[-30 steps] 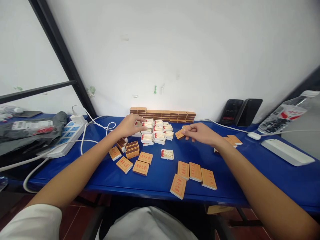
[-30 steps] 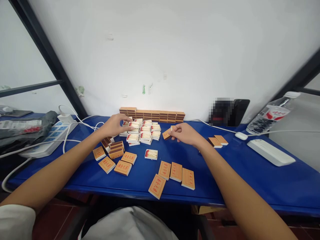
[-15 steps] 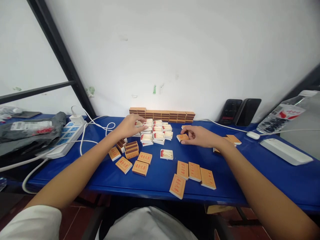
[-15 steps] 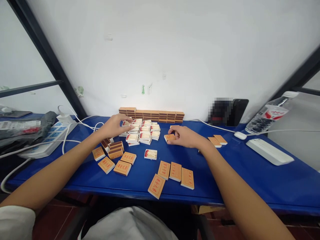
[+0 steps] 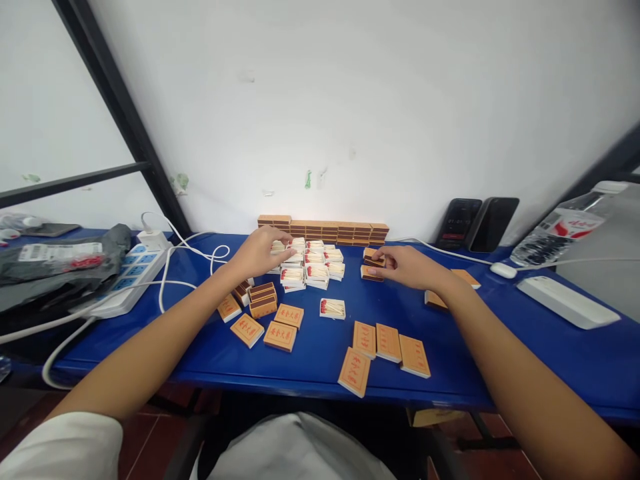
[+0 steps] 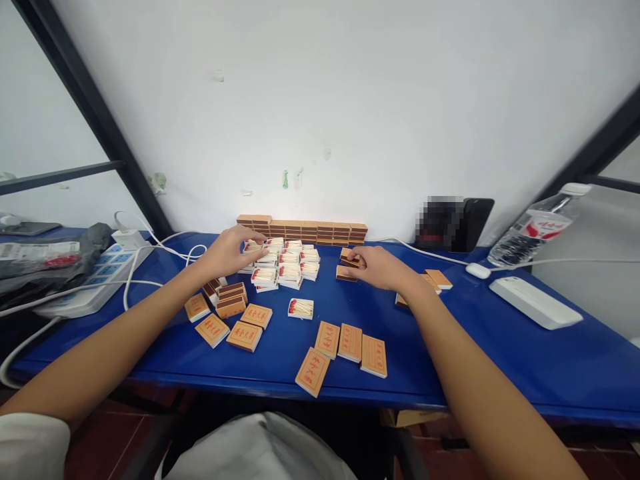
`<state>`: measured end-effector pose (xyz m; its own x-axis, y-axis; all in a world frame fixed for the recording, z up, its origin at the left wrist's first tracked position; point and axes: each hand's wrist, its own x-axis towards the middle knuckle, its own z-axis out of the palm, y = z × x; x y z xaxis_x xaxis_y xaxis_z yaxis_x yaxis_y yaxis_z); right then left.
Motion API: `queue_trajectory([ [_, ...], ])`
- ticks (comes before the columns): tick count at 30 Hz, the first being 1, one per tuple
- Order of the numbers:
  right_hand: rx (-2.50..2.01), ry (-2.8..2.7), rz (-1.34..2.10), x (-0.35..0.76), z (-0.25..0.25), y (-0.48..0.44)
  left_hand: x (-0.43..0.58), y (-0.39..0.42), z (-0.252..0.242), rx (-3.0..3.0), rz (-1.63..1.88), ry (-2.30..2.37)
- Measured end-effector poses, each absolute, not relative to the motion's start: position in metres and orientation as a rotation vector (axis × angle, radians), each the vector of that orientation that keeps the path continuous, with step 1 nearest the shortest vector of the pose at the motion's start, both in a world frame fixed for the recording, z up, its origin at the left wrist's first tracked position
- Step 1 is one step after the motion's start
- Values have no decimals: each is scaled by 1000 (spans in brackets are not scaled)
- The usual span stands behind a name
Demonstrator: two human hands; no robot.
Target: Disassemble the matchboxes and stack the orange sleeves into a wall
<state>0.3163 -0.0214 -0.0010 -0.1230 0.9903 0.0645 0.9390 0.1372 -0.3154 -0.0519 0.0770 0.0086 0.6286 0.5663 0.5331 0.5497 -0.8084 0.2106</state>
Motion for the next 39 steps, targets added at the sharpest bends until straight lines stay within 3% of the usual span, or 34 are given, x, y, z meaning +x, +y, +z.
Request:
queue_trajectory([
  [6,-1987,-2095,310,352,9,-24,-52,76,10,2837,943,947],
  [12,-2265,-1972,638,401,19,-50,-48,69,12,2840,938,932],
  [20,-2496,-1989,756,380,16,-50,-45,64,14,2867,975,873],
  [29,-1587,-1984,752,325,29,-55,-36,47,16,2857,998,789],
  [39,-1318,-1963,638,242,-1,-53,-14,12,8,2892,923,455],
])
